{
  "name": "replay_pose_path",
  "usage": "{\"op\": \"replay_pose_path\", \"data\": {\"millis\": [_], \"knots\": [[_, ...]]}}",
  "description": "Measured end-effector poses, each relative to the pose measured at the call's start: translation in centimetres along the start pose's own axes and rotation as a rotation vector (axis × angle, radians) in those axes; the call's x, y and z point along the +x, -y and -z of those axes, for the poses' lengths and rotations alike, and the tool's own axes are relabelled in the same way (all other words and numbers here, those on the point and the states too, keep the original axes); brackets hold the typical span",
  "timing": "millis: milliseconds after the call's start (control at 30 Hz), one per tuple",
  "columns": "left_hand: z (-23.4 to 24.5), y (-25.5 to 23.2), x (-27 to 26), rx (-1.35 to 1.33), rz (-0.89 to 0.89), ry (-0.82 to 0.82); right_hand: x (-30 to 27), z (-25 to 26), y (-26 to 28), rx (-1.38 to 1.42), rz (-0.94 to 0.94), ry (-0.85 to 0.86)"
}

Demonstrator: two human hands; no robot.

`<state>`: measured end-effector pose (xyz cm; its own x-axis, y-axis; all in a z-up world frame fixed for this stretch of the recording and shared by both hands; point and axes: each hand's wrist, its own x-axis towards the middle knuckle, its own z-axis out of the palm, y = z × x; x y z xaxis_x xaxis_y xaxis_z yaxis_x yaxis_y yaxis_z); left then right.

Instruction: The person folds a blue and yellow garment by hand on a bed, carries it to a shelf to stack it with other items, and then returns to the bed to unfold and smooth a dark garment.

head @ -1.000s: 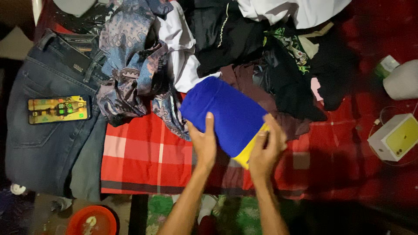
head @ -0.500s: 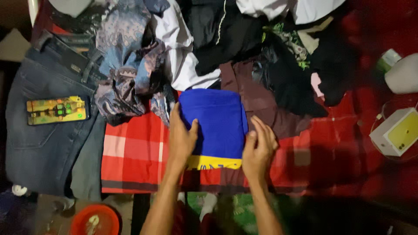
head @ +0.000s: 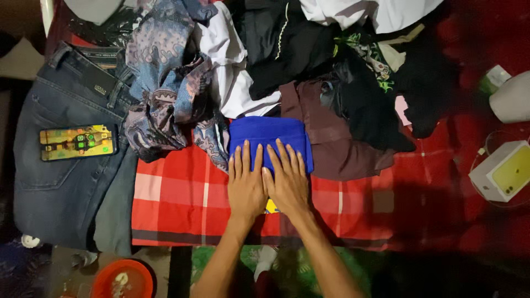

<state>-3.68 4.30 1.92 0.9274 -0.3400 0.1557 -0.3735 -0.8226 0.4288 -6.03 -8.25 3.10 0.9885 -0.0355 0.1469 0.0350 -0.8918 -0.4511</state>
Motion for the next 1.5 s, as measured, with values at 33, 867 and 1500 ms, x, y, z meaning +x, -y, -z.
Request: {"op": "replay_pose_path", "data": {"millis": [33,867,1500], "knots": [[0.3,-0.3,0.0,0.025,0.039,-0.006,0.0,0.2,-0.3,-0.002,0.001,-0.001],[5.1,-2.1,0.4,-1.222,0.498,0.23,-4.7,-0.2,-3.0,0.268,-0.393,-0.252],[15.3,-11.7,2.7,-1.53,0.414,0.342,-6.7,17.0,-4.4,1.772,-1.256,0.049]]}}
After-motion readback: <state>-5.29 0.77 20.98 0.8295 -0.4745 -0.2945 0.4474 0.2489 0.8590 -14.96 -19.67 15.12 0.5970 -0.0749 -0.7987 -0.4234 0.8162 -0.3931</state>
